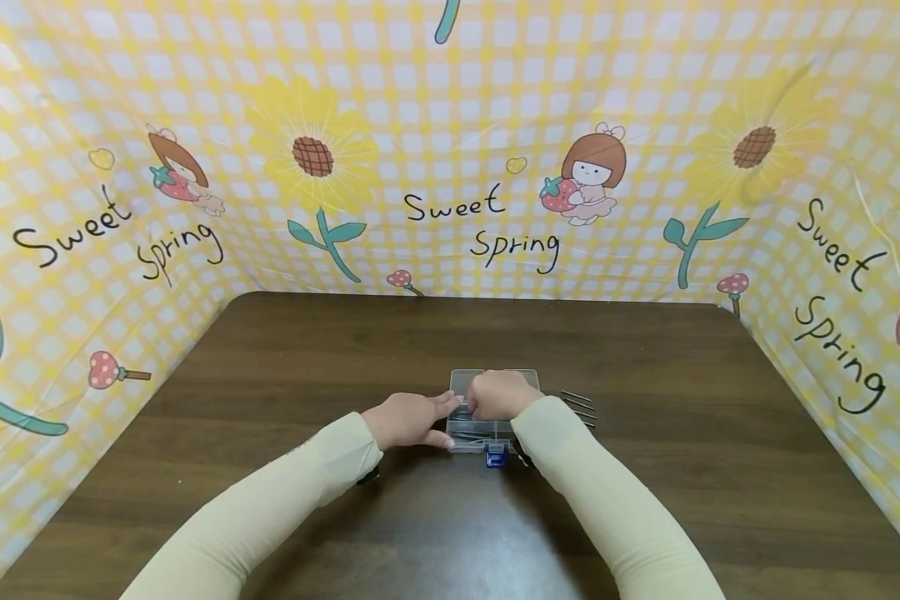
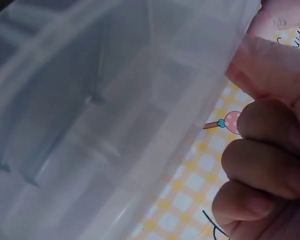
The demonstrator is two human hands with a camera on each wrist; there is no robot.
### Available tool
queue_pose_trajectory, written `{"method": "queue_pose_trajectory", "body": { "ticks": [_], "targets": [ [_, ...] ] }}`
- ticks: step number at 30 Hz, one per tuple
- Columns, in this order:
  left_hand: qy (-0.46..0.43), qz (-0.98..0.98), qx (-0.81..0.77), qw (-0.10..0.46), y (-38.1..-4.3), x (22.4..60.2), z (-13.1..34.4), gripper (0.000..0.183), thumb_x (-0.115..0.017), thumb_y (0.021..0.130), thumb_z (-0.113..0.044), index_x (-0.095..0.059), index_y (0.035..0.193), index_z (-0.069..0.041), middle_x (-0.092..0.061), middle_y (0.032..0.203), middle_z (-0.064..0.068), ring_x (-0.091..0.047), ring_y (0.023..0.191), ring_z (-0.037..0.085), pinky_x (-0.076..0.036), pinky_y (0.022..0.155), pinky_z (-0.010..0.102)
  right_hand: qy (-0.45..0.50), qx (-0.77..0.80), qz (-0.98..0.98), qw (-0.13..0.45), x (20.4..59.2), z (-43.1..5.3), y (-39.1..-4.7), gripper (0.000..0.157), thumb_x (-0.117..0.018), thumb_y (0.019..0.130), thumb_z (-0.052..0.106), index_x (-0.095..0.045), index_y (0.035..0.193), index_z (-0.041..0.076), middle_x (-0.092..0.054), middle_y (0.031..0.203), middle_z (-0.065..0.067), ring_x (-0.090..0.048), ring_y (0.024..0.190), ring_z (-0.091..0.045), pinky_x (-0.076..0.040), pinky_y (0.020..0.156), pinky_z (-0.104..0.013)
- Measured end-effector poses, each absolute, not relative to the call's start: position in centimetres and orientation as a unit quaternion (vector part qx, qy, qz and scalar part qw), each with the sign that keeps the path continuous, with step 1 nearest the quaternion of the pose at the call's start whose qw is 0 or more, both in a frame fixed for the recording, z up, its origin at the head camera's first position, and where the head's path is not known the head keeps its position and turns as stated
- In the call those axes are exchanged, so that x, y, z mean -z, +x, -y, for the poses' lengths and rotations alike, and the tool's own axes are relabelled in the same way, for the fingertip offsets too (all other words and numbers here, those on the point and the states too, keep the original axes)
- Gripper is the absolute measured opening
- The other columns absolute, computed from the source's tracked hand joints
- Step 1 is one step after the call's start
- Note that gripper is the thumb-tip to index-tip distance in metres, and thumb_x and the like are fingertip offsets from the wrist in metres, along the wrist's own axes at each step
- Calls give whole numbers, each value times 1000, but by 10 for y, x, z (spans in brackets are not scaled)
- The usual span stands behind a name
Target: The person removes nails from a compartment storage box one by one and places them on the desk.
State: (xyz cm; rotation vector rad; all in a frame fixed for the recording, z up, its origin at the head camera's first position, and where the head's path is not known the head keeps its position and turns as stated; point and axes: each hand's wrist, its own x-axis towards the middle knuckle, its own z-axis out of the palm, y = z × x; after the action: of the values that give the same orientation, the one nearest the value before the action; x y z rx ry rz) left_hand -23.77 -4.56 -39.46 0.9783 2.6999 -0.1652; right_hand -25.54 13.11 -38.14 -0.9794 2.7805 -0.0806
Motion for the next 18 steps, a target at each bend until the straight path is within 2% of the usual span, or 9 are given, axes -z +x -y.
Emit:
{"method": "queue_pose_trajectory", "body": {
  "ticks": [3, 5, 9, 14, 18],
  "targets": [
    [338, -930, 54, 133, -238, 395, 46, 75, -54, 89, -55, -35, 150, -17, -37, 151, 2, -59, 115, 22, -52, 75, 36, -338, 13, -937, 91, 381, -129, -254, 4, -74, 83, 13, -77, 85, 14, -71, 86, 2, -63, 75, -14, -53, 68, -34],
    [338, -930, 53, 133, -237, 395, 46, 74, -54, 89, -55, -35, 150, -17, -37, 151, 2, -59, 114, 22, -52, 74, 36, -342, 5, -936, 89, 380, -127, -253, 4, -74, 82, 12, -76, 80, 14, -70, 81, 3, -59, 70, -12, -52, 64, -32],
    [336, -931, 46, 137, -237, 395, 46, 75, -54, 89, -55, -34, 151, -17, -36, 151, 2, -59, 115, 22, -52, 72, 36, -351, -11, -933, 78, 382, -125, -253, 14, -74, 81, 10, -72, 69, 16, -66, 73, 5, -52, 62, -10, -48, 57, -31],
    [335, -930, 40, 143, -238, 396, 47, 75, -53, 89, -55, -32, 151, -18, -33, 152, 2, -58, 116, 22, -52, 70, 35, -352, -27, -934, 55, 387, -122, -255, 12, -75, 80, 10, -74, 70, 16, -69, 76, 3, -60, 66, -13, -52, 60, -36],
    [337, -930, 39, 138, -238, 397, 48, 75, -54, 89, -55, -34, 150, -17, -34, 152, 2, -58, 117, 23, -53, 74, 37, -354, -36, -934, 39, 391, -119, -254, 18, -72, 80, 7, -69, 65, 16, -65, 69, 4, -56, 60, -13, -51, 58, -37]
  ]
}}
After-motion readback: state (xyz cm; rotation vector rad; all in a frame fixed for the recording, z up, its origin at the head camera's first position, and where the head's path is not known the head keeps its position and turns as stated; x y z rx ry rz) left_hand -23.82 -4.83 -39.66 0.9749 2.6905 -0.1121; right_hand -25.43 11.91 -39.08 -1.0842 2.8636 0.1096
